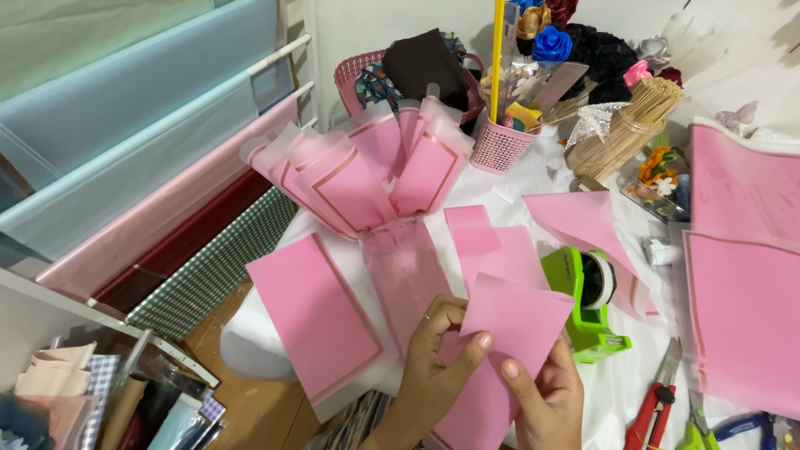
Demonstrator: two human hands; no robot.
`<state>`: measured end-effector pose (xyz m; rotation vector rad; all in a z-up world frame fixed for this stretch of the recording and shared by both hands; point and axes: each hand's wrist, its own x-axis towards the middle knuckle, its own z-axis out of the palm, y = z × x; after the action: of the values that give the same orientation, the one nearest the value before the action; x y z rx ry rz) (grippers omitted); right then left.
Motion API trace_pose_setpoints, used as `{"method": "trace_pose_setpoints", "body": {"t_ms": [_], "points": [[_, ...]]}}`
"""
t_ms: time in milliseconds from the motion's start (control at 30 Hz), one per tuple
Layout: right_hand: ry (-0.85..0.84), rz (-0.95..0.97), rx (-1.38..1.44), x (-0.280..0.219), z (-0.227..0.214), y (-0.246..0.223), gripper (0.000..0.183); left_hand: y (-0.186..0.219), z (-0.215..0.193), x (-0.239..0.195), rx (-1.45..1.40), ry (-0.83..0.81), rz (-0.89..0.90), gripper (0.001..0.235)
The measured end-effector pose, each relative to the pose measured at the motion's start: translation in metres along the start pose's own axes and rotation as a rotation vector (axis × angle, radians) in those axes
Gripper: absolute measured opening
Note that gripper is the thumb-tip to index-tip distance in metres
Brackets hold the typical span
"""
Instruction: The person cuts a sheet of pink wrapping paper with a utility knife, folds it, and attaches it to a bouquet using tape. They repeat this process to add multiple layers of paper around the bouquet, securing each piece with tape.
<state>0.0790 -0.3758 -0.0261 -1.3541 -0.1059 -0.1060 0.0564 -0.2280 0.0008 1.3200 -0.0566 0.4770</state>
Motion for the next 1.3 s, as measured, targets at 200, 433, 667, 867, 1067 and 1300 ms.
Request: {"method": "trace_pose_setpoints", "body": {"t_ms": [200, 433, 667, 867, 1067, 1300], "points": [[0.024, 0.071, 0.078, -0.002, 0.005, -0.004, 0.059, -0.005, -0.001, -0.003, -0.046, -0.022, -0.048, 0.013], [-0.02, 0.139, 0.08, -0.003, -0.002, 0.004, 0.056, 0.006, -0.01, 0.007, -0.087, -0.085, -0.03, 0.034], [-0.1, 0.212, 0.032, -0.009, 0.005, 0.004, 0.058, 0.015, -0.016, 0.029, -0.201, -0.133, -0.228, 0.013], [-0.48, 0.447, -0.106, -0.023, -0.016, 0.024, 0.035, 0.011, -0.045, 0.046, -0.229, 0.115, -0.281, 0.017], [-0.911, 0.812, -0.214, -0.037, -0.063, 0.074, 0.036, 0.005, -0.1, 0.057, -0.398, 0.437, -0.301, 0.028], [-0.545, 0.695, -0.014, -0.04, -0.071, 0.103, 0.037, -0.001, -0.111, 0.054, -0.453, 0.737, -0.51, 0.064]]}}
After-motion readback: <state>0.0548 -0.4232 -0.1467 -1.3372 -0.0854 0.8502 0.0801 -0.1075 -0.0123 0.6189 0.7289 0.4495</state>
